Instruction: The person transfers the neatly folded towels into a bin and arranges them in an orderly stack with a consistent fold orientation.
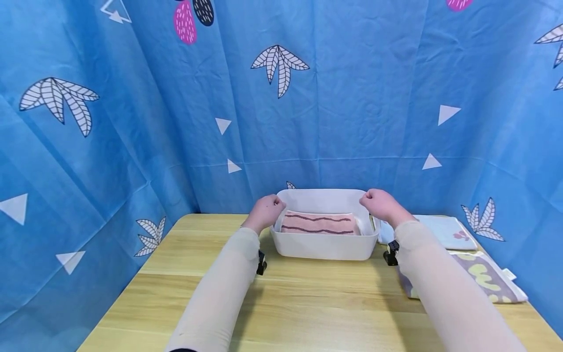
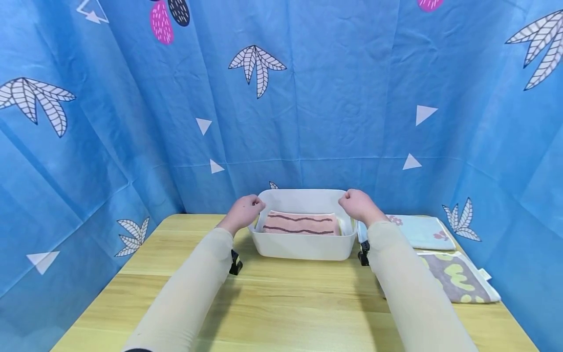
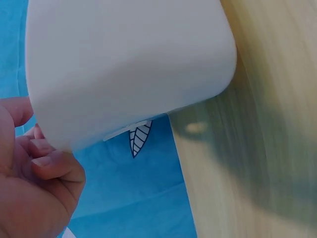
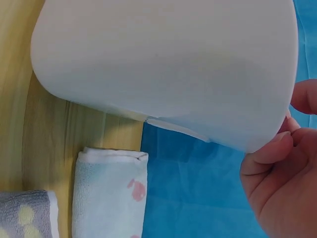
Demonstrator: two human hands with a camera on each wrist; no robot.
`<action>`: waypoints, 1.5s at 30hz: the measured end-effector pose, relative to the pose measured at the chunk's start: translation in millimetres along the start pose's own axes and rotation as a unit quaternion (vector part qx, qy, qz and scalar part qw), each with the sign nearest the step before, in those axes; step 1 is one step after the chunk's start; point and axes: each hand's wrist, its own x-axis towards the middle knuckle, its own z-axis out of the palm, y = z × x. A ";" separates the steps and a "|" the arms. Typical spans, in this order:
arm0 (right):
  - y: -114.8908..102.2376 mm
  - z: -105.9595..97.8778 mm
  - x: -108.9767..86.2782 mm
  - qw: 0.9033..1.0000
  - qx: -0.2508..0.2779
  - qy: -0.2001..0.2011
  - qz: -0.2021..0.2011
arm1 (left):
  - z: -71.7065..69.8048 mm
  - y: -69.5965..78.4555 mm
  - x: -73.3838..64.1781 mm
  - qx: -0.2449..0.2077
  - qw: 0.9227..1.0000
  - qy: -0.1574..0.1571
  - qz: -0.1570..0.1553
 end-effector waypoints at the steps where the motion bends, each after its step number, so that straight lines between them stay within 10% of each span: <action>1: 0.1 0.1 -0.7 1.000 0.002 -0.001 -0.002 | -1.1 -1.7 -0.5 -0.002 1.000 0.002 0.001; 16: -4.3 2.1 -5.1 1.000 0.010 0.017 -0.024 | -5.3 -28.9 -5.9 -0.010 0.998 0.031 -0.046; 45: 20.9 -2.4 -46.4 0.995 -0.017 0.065 -0.079 | 11.7 -22.3 -4.5 -0.014 0.997 0.027 -0.067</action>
